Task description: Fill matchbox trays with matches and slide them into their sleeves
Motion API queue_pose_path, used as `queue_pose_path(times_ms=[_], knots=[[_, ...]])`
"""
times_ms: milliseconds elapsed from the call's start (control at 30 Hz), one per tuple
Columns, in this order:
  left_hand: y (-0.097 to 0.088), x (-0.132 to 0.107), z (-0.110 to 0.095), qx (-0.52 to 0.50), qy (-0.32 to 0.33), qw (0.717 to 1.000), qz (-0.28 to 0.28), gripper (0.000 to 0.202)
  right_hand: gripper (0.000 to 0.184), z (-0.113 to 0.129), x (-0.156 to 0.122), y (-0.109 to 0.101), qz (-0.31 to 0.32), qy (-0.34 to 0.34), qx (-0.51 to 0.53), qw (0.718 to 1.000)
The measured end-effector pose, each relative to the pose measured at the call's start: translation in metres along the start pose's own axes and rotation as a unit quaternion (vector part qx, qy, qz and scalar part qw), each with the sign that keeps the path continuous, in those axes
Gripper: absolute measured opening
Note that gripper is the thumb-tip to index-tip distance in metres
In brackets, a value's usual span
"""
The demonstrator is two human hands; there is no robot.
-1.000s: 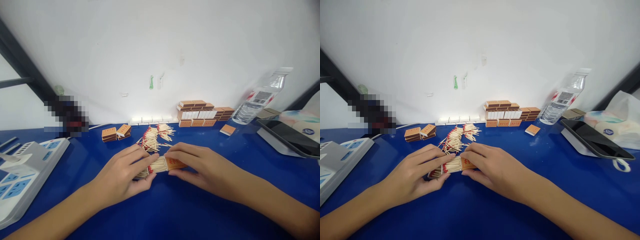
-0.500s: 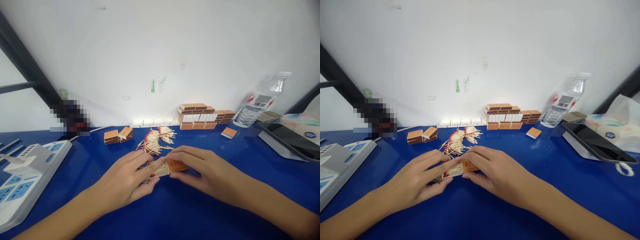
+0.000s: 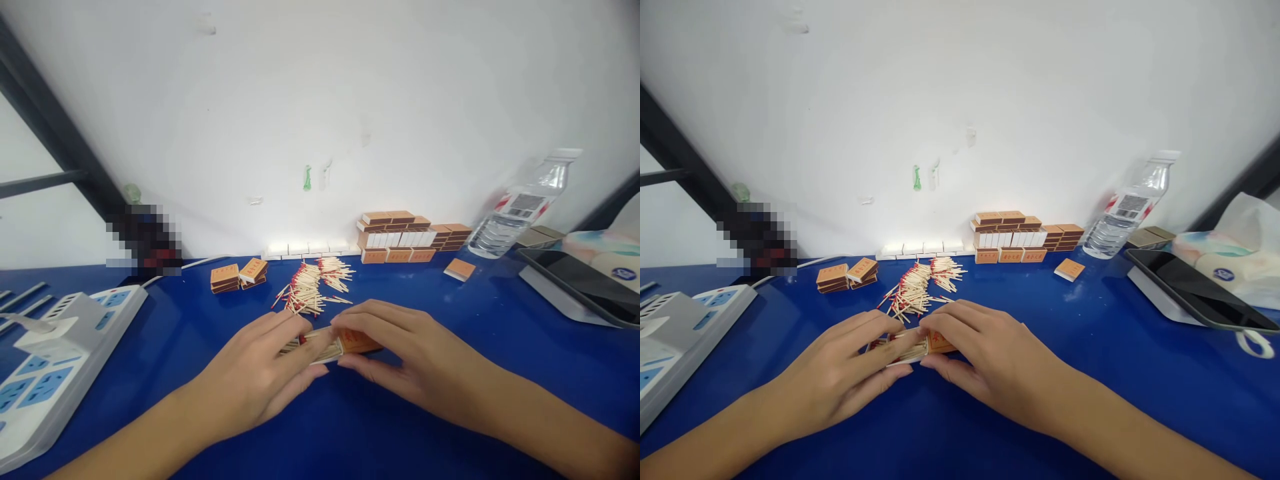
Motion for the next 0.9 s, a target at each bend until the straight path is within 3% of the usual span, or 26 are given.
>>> queue_pose_path(times_ms=[200, 333, 600, 900], knots=[[-0.004, -0.0014, -0.0022, -0.024, 0.01, 0.998, -0.057, 0.048, 0.02, -0.0011, 0.0014, -0.0025, -0.019, 0.023, 0.038, 0.999], [-0.0056, -0.0035, -0.0023, -0.008, 0.021, 0.996, -0.091, 0.043, 0.018, 0.0006, 0.0023, -0.0047, -0.022, 0.024, 0.052, 0.998], [-0.007, -0.0061, -0.0017, 0.004, 0.019, 0.993, -0.114, 0.038, 0.022, -0.0007, 0.0029, -0.0021, -0.034, 0.019, 0.077, 0.996], [-0.0039, -0.0082, 0.0001, -0.017, 0.016, 0.995, -0.1, 0.044, 0.021, 0.0009, 0.0045, -0.0008, -0.041, 0.012, 0.104, 0.994]])
Point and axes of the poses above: each hand's wrist, its own x-axis towards the middle knuckle, its own y-axis out of the palm, z = x × y, the point moved 5 cm from there along x, towards the middle knuckle, and after that the axes turned 6 degrees about x, right-handed, at the moved point
